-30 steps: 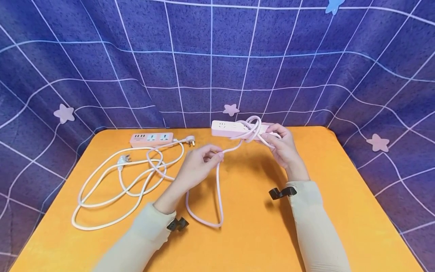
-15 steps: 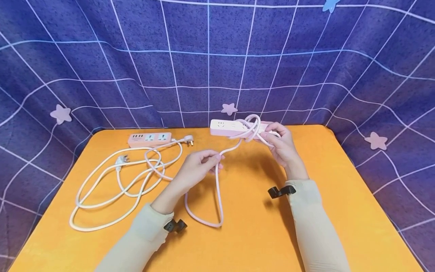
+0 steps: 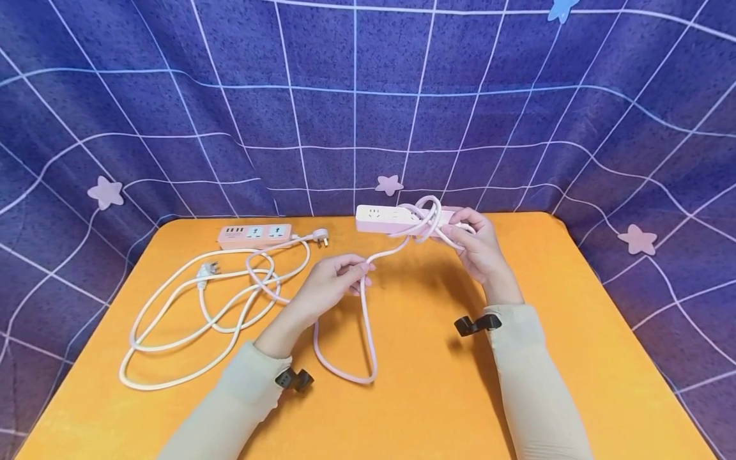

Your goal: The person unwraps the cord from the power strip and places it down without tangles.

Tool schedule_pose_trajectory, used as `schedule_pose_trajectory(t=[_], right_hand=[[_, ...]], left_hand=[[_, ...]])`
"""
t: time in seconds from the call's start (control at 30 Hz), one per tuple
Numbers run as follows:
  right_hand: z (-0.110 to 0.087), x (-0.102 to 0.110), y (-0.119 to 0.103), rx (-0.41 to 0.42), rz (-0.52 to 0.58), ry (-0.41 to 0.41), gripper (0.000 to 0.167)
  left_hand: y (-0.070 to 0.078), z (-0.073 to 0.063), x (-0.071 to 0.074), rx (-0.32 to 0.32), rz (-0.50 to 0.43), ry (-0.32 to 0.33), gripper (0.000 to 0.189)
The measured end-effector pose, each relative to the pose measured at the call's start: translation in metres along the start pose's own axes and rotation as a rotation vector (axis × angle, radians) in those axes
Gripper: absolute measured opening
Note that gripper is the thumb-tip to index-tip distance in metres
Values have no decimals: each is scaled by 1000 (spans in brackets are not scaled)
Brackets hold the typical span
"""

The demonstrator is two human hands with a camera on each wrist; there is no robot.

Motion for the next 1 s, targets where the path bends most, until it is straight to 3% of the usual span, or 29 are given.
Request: schedule_pose_trajectory(t=[0.17, 0.47, 1.0], right_hand=[[0, 0, 0, -1, -5, -11, 30], [0, -2, -2, -6, -6, 1, 31], [-1, -3, -2, -16, 7, -24, 30]], left_hand=[[-2, 2, 2, 17, -33, -1, 27], [-5, 3, 9, -13, -10, -66, 29], [-10, 20, 24, -35, 6, 40, 31]])
Point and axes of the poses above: each hand's wrist, its own z-axis towards the middle knuckle, its own x-axis out of the back of the hand, y = z × x, the point moved 1 cm from there along z, towards the middle knuckle, and after that the axes turned 12 degrees about -y, right-handed, at the moved point
